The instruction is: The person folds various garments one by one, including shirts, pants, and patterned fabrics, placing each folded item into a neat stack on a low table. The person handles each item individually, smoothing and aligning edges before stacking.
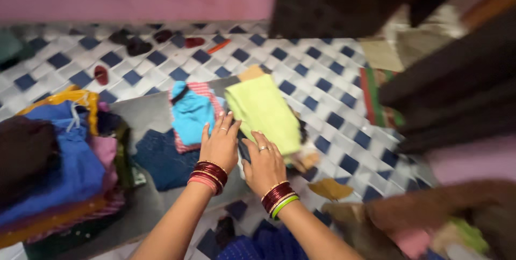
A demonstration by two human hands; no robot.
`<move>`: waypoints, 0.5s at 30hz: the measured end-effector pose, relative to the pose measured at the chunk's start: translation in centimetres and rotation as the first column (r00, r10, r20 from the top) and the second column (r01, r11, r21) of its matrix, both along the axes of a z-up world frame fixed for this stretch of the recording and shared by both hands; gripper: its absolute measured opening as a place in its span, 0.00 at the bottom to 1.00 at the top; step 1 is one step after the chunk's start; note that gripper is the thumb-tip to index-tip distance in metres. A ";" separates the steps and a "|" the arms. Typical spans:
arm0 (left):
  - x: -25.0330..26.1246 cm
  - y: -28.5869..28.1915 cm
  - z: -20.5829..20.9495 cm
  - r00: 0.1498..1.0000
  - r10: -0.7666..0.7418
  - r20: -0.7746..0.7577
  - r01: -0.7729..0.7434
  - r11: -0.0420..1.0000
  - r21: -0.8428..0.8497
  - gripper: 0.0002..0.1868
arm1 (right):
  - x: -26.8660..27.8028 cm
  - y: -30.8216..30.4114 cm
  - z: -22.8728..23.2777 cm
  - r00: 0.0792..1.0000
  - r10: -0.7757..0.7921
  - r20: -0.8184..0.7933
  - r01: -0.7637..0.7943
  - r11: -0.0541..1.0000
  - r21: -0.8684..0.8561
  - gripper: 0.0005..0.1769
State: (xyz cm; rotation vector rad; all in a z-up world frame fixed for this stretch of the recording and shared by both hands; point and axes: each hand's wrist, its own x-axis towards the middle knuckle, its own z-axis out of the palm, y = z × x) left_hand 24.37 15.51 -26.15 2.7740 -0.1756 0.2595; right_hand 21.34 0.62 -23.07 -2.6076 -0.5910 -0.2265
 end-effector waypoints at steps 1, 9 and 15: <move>-1.5 -2.0 0.8 0.999 -0.035 0.035 0.035 0.999 0.001 0.29 | -1.8 -2.0 0.8 0.999 -0.032 -0.002 0.032 0.999 0.002 0.31; -14.4 -21.8 4.4 0.953 -0.301 0.019 0.301 0.954 -0.006 0.27 | -18.0 -20.9 3.9 0.954 -0.300 0.021 0.301 0.953 -0.030 0.33; -21.9 -35.1 5.1 0.878 -0.477 -0.032 0.478 0.878 0.028 0.29 | -26.5 -33.2 4.6 0.875 -0.482 0.046 0.482 0.876 0.005 0.30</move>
